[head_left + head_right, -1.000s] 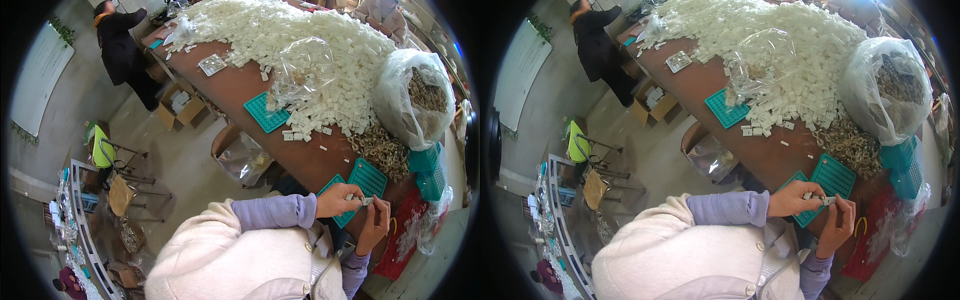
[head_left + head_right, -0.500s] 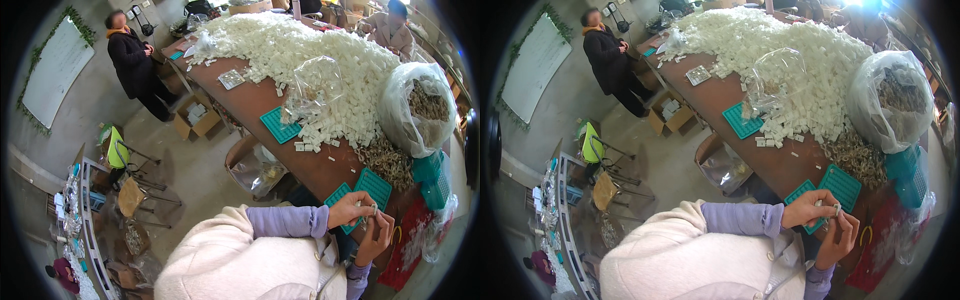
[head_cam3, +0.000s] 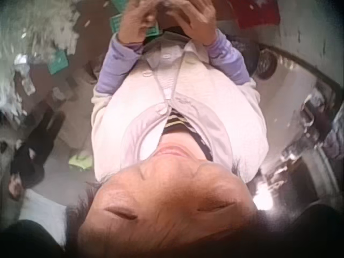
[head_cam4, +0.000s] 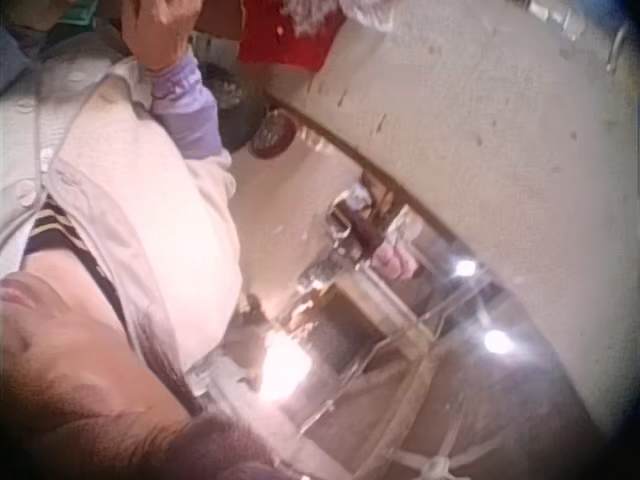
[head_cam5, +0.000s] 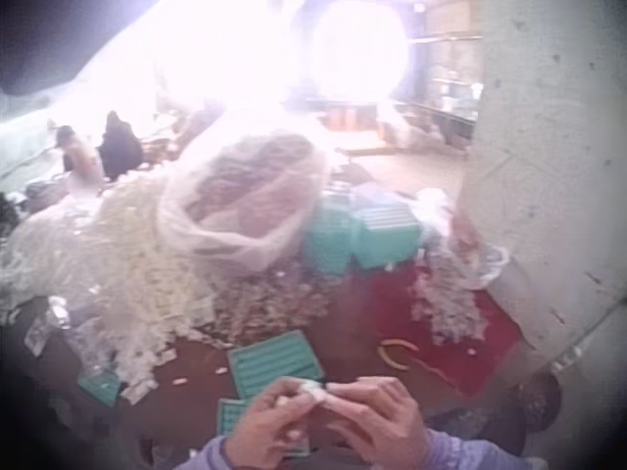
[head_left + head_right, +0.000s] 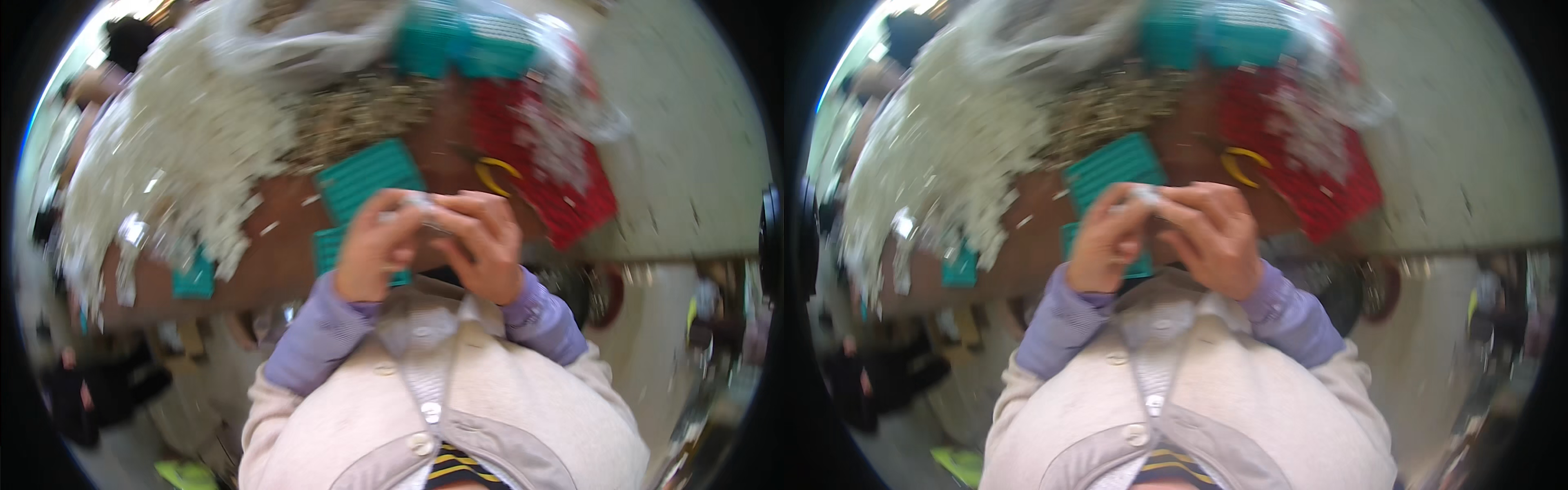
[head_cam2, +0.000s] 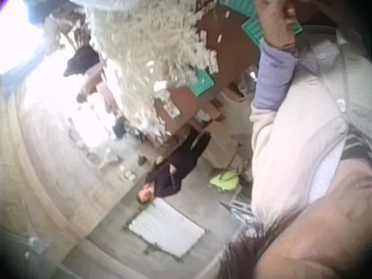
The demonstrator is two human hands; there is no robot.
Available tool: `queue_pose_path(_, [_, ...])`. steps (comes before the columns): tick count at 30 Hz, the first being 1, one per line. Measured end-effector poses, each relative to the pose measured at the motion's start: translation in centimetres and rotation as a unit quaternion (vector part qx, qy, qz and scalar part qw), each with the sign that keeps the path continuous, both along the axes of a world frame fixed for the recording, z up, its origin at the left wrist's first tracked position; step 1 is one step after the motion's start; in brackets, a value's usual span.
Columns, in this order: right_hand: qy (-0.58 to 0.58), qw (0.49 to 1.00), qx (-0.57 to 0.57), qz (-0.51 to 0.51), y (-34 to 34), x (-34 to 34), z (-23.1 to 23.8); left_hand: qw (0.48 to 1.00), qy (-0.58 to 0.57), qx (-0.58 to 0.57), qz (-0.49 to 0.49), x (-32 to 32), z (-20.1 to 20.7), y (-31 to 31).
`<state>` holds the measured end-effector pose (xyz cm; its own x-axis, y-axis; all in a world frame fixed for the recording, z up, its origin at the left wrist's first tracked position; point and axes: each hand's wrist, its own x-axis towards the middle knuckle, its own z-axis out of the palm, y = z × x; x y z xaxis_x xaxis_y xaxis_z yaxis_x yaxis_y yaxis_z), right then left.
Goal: The person assembles small electronic modules by inserting metal pins into white plastic housings and placing round components into a green tray. They repeatedly test each unit with a red light indicator and place finished units into the tray.
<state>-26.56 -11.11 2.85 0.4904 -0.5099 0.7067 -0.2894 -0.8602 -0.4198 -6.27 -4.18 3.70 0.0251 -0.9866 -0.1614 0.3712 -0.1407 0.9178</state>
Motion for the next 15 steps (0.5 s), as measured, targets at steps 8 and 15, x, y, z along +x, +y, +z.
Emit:
queue_pose_path(8, [0.005,0.959,0.091,-0.268,-7.1,-11.7,-1.0,0.993,0.092,0.040,0.060,-0.1,0.2,-1.3])
queue_pose_path(15, [0.120,0.952,0.030,-0.279,-12.2,-12.0,-3.3,0.995,0.075,0.049,-0.033,-4.1,0.4,-2.1])
